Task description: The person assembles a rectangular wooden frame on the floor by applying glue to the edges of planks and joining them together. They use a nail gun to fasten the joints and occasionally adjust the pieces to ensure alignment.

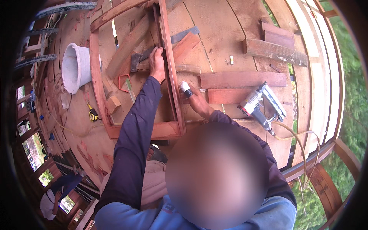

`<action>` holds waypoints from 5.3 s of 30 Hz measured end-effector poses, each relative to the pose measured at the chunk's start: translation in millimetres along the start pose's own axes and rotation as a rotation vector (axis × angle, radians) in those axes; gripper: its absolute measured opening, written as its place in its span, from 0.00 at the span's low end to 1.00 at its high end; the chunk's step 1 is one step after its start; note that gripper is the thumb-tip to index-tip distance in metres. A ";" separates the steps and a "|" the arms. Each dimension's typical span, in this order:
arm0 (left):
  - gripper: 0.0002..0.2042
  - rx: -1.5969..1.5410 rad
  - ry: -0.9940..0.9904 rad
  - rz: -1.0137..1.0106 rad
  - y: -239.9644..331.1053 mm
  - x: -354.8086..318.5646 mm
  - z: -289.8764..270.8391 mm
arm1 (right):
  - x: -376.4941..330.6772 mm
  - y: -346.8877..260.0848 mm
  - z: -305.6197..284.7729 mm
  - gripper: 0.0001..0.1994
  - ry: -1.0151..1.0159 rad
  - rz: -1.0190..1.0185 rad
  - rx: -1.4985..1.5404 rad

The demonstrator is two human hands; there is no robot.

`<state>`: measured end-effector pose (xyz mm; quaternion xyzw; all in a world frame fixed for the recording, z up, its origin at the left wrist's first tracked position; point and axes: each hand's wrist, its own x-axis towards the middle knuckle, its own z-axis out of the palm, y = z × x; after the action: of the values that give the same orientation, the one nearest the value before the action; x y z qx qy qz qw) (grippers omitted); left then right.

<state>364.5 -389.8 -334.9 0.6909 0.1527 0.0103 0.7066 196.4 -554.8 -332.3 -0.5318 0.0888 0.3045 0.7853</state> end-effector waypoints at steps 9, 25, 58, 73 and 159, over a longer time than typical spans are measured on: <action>0.13 0.102 -0.005 0.064 17.8 -5.7 10.4 | 2.2 9.9 -5.0 0.25 -0.005 -0.028 -0.057; 0.22 -0.034 -0.023 -0.151 5.3 -36.5 15.1 | -1.8 22.3 -19.3 0.26 0.044 -0.428 -0.402; 0.28 0.393 0.016 -0.055 5.9 -115.2 5.3 | -4.6 0.4 -2.5 0.23 0.022 -0.015 0.047; 0.37 0.500 0.007 -0.086 13.3 -125.8 10.0 | -4.6 11.9 -8.3 0.25 0.038 -0.051 -0.012; 0.37 1.190 -0.807 0.742 21.2 -76.1 482.9 | -222.1 -223.4 -679.4 0.24 1.680 0.597 -1.210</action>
<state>407.2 -876.0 -299.4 0.9073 -0.3733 -0.0890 0.1716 272.2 -1299.8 -339.3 -0.8278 0.5603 0.0145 -0.0264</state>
